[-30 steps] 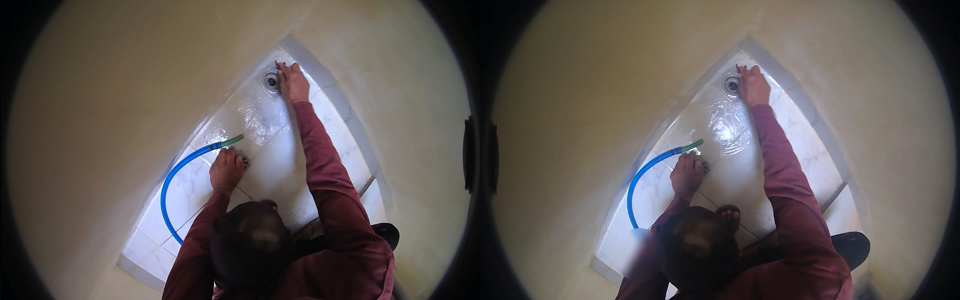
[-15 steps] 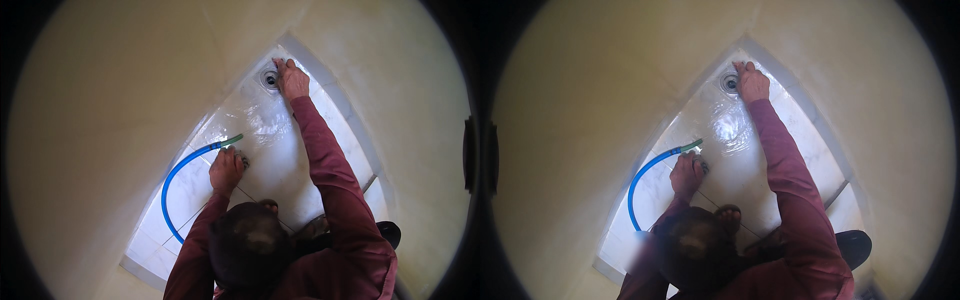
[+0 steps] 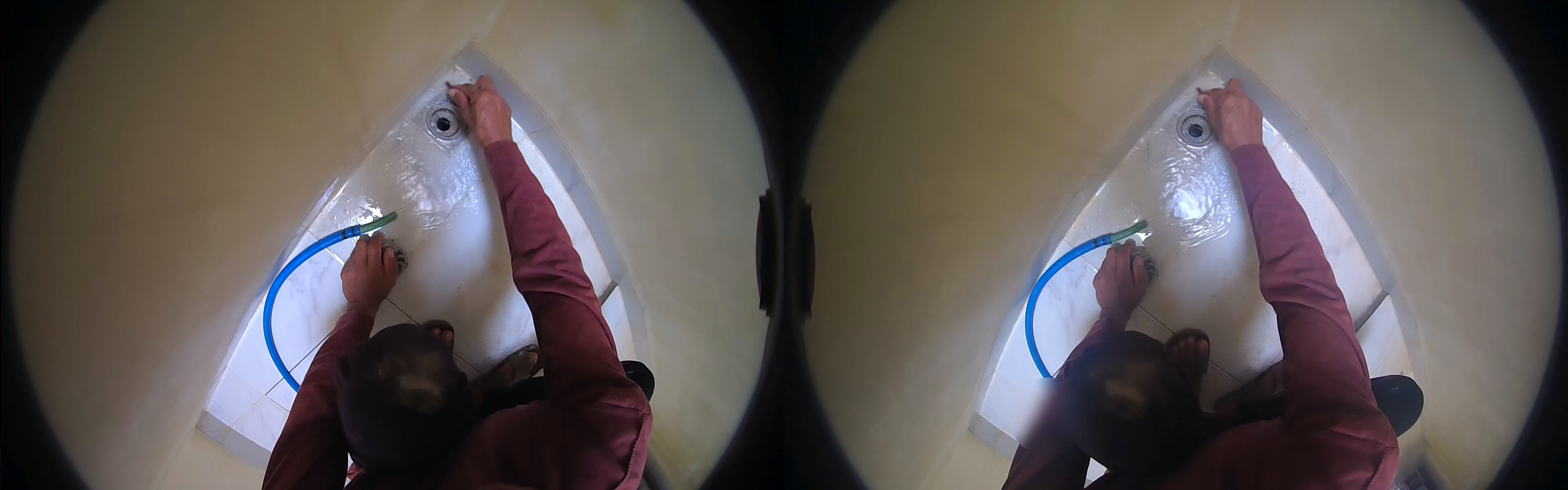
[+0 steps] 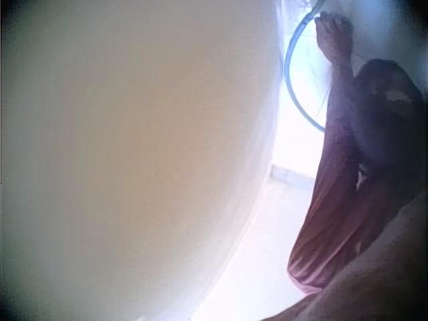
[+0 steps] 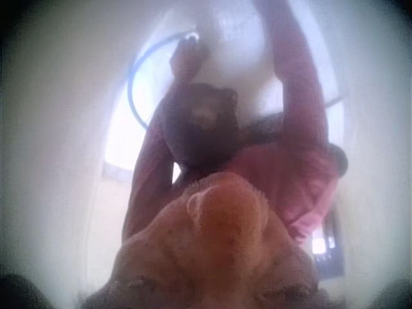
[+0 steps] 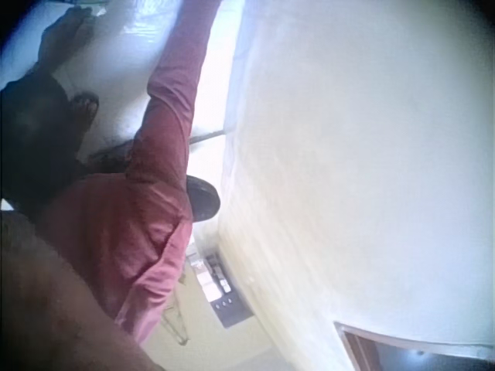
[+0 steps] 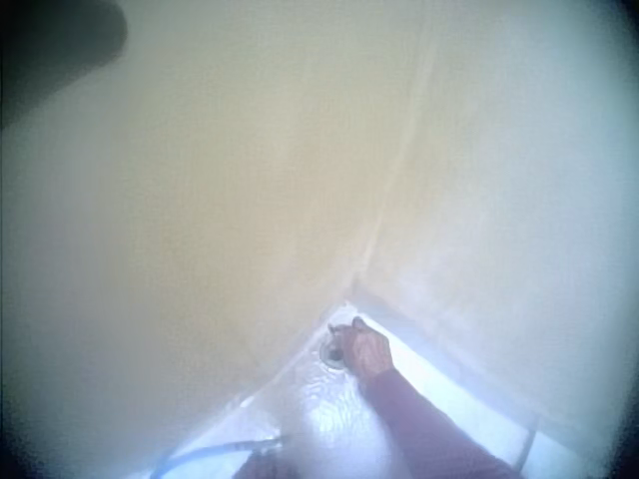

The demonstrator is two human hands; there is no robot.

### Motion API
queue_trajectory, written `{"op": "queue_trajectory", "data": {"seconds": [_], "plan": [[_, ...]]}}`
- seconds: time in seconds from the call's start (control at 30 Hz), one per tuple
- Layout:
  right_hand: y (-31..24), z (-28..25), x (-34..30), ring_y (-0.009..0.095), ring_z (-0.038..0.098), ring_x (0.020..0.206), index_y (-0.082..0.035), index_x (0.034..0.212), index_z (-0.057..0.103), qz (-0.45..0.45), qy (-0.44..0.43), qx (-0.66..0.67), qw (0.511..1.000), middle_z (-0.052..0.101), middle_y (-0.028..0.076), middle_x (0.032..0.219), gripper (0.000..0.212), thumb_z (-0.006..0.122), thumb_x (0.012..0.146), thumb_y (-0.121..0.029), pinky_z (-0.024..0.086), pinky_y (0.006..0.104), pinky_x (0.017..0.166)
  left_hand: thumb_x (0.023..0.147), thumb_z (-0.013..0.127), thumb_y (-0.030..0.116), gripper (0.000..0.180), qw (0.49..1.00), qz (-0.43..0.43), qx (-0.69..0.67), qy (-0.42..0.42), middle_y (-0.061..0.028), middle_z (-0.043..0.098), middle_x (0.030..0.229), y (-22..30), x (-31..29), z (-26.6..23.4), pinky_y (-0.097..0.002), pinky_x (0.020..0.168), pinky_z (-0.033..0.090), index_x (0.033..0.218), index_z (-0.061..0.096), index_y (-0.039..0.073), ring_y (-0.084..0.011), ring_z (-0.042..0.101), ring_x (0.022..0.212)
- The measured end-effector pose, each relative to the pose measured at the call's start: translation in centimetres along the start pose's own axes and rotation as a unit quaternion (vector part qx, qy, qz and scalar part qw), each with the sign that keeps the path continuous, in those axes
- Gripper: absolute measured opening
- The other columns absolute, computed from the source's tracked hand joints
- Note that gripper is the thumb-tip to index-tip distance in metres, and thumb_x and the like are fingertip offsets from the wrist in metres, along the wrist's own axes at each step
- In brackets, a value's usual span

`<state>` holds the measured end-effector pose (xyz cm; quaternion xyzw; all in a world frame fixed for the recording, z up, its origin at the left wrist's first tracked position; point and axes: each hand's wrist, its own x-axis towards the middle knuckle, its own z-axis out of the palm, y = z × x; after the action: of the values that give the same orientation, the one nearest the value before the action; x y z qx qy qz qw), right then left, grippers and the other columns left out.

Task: The person cleans a shower drain by hand, using a hose to rinse the area and a small red tool to scrape the drain cover and surrounding tiles. They repeatedly remove debris from the drain cover and wipe the floor.

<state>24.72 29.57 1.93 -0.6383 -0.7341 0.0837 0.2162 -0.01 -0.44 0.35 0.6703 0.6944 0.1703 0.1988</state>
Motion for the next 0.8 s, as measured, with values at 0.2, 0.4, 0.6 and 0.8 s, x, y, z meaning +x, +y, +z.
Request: {"op": "queue_trajectory", "data": {"seconds": [0.2, 0.4, 0.6, 0.8], "plan": [[-1.5, 2.0, -0.8, 0.036, 0.073, 0.097, -0.014, 0.108, 0.078, 0.047, -0.025, 0.034, 0.998, 0.064, 0.014, 0.111, 0.017, 0.073, 0.098, -0.026, 0.059, 0.0481, 0.089, 0.097, 0.067, 0.029, 0.042, 0.999, 0.019, 0.002, 0.031, -0.0139, 0.066, 0.108, -0.3, 0.5, 0.3, -0.0482, 0.078, 0.06, 0.135, 0.063, 0.01, -0.0353, 0.071, 0.094], [-0.3, 3.9, -0.7, 0.036, 0.072, 0.104, -0.015, 0.111, 0.079, 0.092, 0.041, 0.164, 0.981, 0.066, 0.016, 0.11, 0.018, 0.075, 0.095, -0.022, 0.057, 0.0468, 0.091, 0.097, 0.068, 0.027, 0.041, 0.999, 0.023, 0.002, 0.024, -0.0136, 0.064, 0.104, -0.6, 0.4, 0.5, -0.0462, 0.076, 0.06, 0.134, 0.064, 0.01, -0.0348, 0.071, 0.089], [-0.2, 4.0, -0.7, 0.036, 0.073, 0.099, -0.015, 0.109, 0.082, 0.103, 0.054, 0.132, 0.984, 0.07, 0.017, 0.105, 0.02, 0.075, 0.093, -0.027, 0.058, 0.0475, 0.088, 0.096, 0.069, 0.025, 0.041, 0.999, 0.038, -0.003, 0.033, -0.0133, 0.064, 0.103, -0.8, 0.4, 0.7, -0.0451, 0.072, 0.06, 0.133, 0.064, 0.009, -0.0339, 0.07, 0.086], [-0.4, 4.5, -0.4, 0.033, 0.074, 0.091, -0.009, 0.104, 0.082, 0.103, 0.055, 0.093, 0.989, 0.074, 0.015, 0.099, 0.021, 0.077, 0.092, -0.026, 0.058, 0.0434, 0.085, 0.096, 0.069, 0.025, 0.041, 0.998, 0.051, 0.001, 0.043, -0.0134, 0.064, 0.101, -1.1, 0.4, 0.7, -0.0442, 0.069, 0.059, 0.133, 0.064, 0.008, -0.0337, 0.069, 0.083]]}}
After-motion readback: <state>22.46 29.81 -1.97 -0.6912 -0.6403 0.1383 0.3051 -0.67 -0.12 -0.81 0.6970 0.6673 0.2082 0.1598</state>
